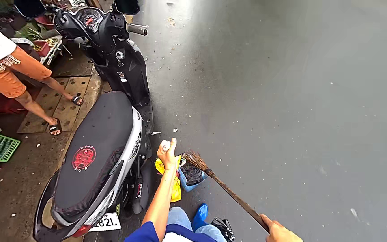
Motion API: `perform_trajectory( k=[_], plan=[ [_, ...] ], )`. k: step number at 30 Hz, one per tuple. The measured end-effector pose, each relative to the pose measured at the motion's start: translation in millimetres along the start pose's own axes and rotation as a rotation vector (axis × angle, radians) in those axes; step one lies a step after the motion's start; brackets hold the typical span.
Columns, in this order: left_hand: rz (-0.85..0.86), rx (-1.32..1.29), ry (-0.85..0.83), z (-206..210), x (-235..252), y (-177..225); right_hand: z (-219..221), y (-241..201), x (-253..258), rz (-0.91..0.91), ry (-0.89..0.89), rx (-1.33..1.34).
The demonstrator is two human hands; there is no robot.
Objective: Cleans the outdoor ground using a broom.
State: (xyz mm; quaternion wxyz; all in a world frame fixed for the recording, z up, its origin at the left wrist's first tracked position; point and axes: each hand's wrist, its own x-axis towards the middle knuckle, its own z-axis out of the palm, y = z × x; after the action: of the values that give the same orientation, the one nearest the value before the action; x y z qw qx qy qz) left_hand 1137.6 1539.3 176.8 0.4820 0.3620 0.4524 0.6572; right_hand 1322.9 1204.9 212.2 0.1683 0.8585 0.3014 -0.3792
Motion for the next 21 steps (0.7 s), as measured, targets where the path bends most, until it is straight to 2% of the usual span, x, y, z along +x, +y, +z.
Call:
perform_trajectory(
  k=[7, 10, 15, 18, 21],
  plan=[
    [0.012, 0.05, 0.286, 41, 65, -33, -180, -78, 140, -0.178, 0.073, -0.332],
    [-0.003, 0.052, 0.344, 47, 89, -60, -259, -104, 180, -0.25, 0.094, -0.383],
    [0.071, 0.055, 0.406, 60, 139, -95, -370, -152, 241, -0.322, 0.2, -0.491],
    [0.047, 0.077, 0.432, 71, 163, -97, -411, -208, 282, -0.323, 0.239, -0.549],
    [0.042, 0.131, 0.448, 85, 183, -101, -407, -266, 326, -0.283, 0.237, -0.582]
  ],
)
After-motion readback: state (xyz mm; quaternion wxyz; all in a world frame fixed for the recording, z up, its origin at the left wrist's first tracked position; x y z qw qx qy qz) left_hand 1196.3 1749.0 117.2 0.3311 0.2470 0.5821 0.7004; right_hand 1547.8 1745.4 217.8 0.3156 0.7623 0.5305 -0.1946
